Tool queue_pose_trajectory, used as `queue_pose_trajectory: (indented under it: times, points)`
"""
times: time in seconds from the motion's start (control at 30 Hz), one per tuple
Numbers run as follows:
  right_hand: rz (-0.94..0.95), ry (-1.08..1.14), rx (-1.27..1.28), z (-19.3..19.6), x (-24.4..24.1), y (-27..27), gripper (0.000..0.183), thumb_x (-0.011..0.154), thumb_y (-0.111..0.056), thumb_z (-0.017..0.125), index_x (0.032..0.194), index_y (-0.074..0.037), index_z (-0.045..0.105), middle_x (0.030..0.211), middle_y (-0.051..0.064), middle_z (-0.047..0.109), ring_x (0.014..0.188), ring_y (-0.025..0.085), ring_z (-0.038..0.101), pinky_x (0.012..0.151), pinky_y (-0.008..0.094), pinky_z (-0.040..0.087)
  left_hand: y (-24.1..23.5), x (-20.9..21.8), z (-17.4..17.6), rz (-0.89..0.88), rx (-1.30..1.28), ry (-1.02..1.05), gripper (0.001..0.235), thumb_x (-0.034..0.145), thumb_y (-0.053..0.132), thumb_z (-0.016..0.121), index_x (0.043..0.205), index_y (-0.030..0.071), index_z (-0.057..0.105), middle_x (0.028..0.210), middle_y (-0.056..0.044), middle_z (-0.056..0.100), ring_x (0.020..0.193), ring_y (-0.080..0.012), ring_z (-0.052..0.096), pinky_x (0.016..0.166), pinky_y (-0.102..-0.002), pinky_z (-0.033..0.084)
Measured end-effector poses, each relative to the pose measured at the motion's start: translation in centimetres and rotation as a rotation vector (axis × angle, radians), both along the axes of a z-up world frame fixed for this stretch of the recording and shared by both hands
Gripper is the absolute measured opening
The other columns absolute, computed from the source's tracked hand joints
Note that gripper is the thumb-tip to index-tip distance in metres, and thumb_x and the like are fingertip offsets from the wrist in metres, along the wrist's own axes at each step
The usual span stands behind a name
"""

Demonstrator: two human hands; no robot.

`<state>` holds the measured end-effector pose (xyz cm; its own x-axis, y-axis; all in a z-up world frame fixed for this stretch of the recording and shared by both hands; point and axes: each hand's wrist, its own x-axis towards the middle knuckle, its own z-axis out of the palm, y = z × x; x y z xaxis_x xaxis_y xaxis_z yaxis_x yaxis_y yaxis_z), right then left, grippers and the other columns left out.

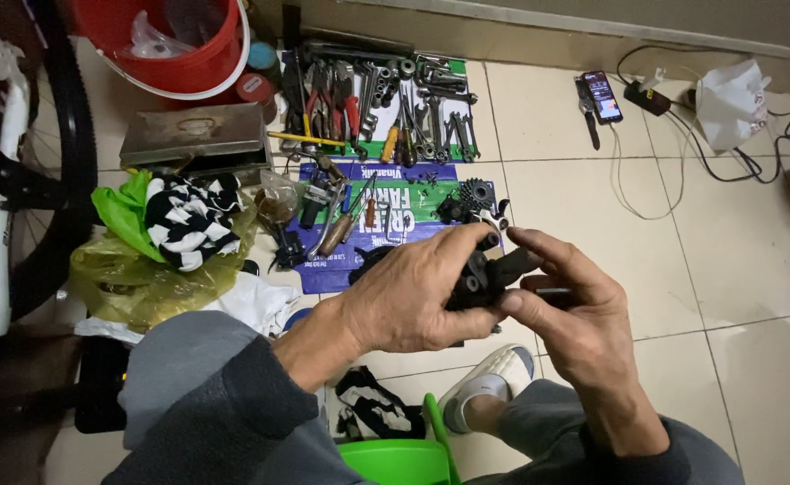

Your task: The person sits on a low stool and cleans a black bicycle derailleur using a steel wool pad. They scrub the component thoroughly, rotating it to clean different sides and crevices, and occasionally wipe it with a black cloth.

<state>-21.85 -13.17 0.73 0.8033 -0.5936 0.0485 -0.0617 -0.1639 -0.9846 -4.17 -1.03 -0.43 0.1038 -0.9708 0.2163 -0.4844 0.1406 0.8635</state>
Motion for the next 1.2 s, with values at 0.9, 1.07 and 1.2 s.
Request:
queue_pose_trajectory:
  times: [0.9, 1.07, 1.2]
  points:
    - [-0.087, -0.071, 0.325, 0.1, 0.8, 0.9, 0.032, 0.08, 0.001, 0.077, 0.11, 0.006, 0.07, 0.082, 0.011, 0.074, 0.069, 0.015, 0.067, 0.067, 0.027, 0.057, -0.6, -1.5, -2.3, 0.271, -0.425, -0.112, 0.057, 0.082, 0.028, 0.067, 0.126, -0.005, 0.051, 0.101, -0.02, 0.066, 0.086, -0.0349, 0.067, 0.076, -0.044, 0.056]
    - [-0.06, -0.216, 0.267, -2.3, -0.1, 0.0, 0.04, 0.075, 0.004, 0.078, 0.112, 0.014, 0.064, 0.082, 0.019, 0.06, 0.066, 0.025, 0.071, 0.061, 0.04, 0.063, -1.3, -1.9, -2.6, 0.355, -0.462, 0.028, 0.061, 0.078, 0.053, 0.079, 0.11, 0.004, 0.064, 0.08, -0.015, 0.067, 0.074, -0.0348, 0.072, 0.064, -0.042, 0.06]
    - [0.007, -0.031, 0.092, 1.4, 0.1, 1.2, 0.086, 0.071, -0.015, 0.082, 0.148, -0.004, 0.044, 0.127, 0.021, 0.069, 0.092, 0.018, 0.068, 0.074, 0.031, 0.062, -0.7, -1.6, 0.2, 0.315, -0.461, -0.105, 0.045, 0.092, 0.046, 0.065, 0.09, 0.003, 0.053, 0.075, -0.006, 0.053, 0.064, -0.0228, 0.057, 0.055, -0.036, 0.046]
